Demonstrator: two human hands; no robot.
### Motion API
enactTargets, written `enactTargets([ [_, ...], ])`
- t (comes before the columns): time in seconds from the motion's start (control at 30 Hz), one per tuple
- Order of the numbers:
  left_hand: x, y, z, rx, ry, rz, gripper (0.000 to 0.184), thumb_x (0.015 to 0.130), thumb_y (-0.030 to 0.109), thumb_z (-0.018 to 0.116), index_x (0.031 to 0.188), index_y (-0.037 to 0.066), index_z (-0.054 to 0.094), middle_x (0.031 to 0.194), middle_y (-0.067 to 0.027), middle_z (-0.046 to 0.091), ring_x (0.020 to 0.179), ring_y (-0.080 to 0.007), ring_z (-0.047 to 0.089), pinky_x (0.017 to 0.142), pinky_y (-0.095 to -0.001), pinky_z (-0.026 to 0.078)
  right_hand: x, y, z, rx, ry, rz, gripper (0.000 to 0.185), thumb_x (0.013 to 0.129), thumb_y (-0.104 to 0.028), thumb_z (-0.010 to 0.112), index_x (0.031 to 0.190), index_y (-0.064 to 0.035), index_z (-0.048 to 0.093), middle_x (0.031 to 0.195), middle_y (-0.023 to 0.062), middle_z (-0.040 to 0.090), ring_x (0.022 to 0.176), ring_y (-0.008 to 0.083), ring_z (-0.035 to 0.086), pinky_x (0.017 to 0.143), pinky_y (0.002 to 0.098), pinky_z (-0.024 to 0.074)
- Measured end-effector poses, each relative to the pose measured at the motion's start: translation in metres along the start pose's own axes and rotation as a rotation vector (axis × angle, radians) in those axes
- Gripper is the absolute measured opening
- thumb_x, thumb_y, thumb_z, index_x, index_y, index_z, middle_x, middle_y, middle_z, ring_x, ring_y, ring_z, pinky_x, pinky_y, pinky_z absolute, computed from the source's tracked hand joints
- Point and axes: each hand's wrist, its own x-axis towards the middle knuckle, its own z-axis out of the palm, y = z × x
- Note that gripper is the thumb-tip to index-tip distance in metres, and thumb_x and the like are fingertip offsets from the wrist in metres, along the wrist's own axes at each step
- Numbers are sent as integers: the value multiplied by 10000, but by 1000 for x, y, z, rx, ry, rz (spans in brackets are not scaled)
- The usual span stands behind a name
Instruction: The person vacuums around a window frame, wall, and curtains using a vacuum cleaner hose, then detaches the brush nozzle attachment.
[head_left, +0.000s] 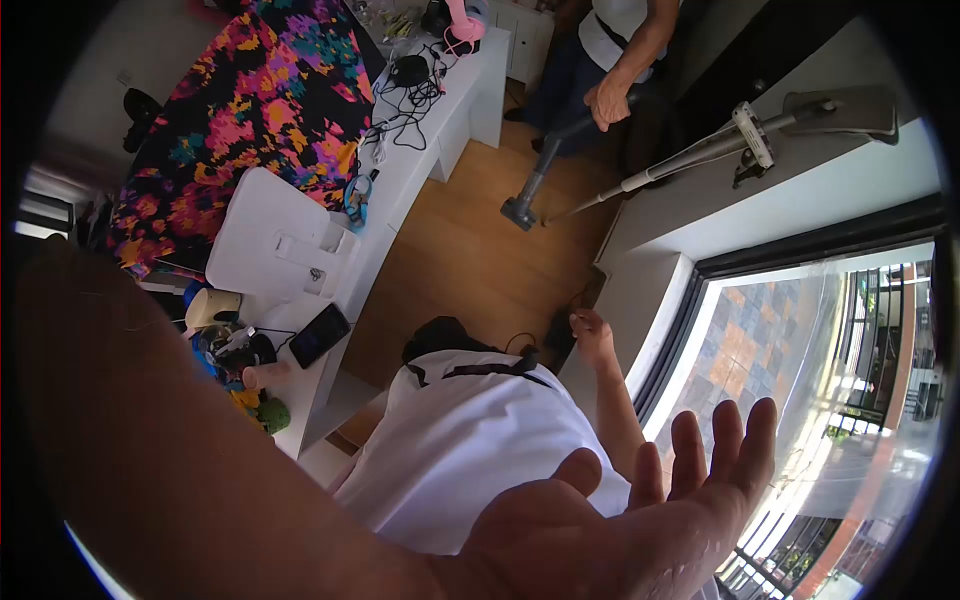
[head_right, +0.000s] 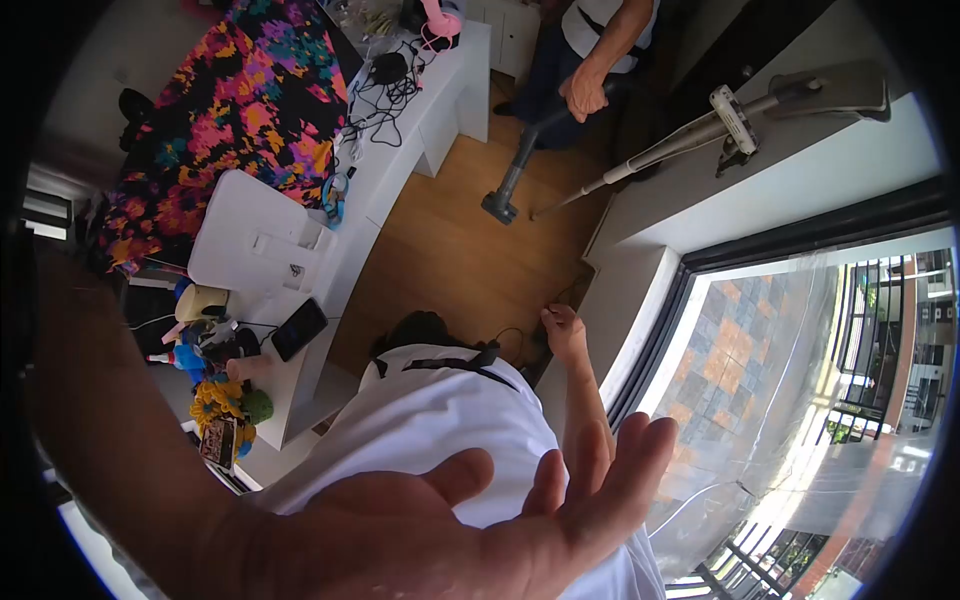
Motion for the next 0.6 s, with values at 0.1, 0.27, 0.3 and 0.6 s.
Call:
enactTargets([
  [0.1,77,-17,87,-27,87,146,331,913,232,593,1115,6,726,1131,-119,709,1156,-274,618,1135,-467,381,-22,49,7,43,272,129,411,949,-354,684,1140,9,692,829,129,729,710,188,689,661,336,546],
  [0.27,145,-80,410,-291,-167,-5,377,976,227,535,1331,133,624,1405,-123,581,1461,-346,375,1218,-543,243,-60,60,-42,85,207,377,436,942,-313,702,1193,42,668,991,188,747,925,250,723,809,349,555],
  [0.3,142,-91,456,-264,-258,70,466,995,239,499,1459,196,521,1534,-125,464,1526,-364,247,1241,-573,150,-70,64,-44,116,262,444,437,942,-309,699,1195,46,667,1002,193,746,935,251,720,823,356,554],
  [0.6,173,-96,640,155,-308,536,449,1020,286,455,1451,206,552,1652,-125,290,1572,-376,28,1243,-594,-10,-162,55,-18,322,742,918,482,945,-338,686,1227,51,649,1001,204,740,958,289,716,848,373,546],
])
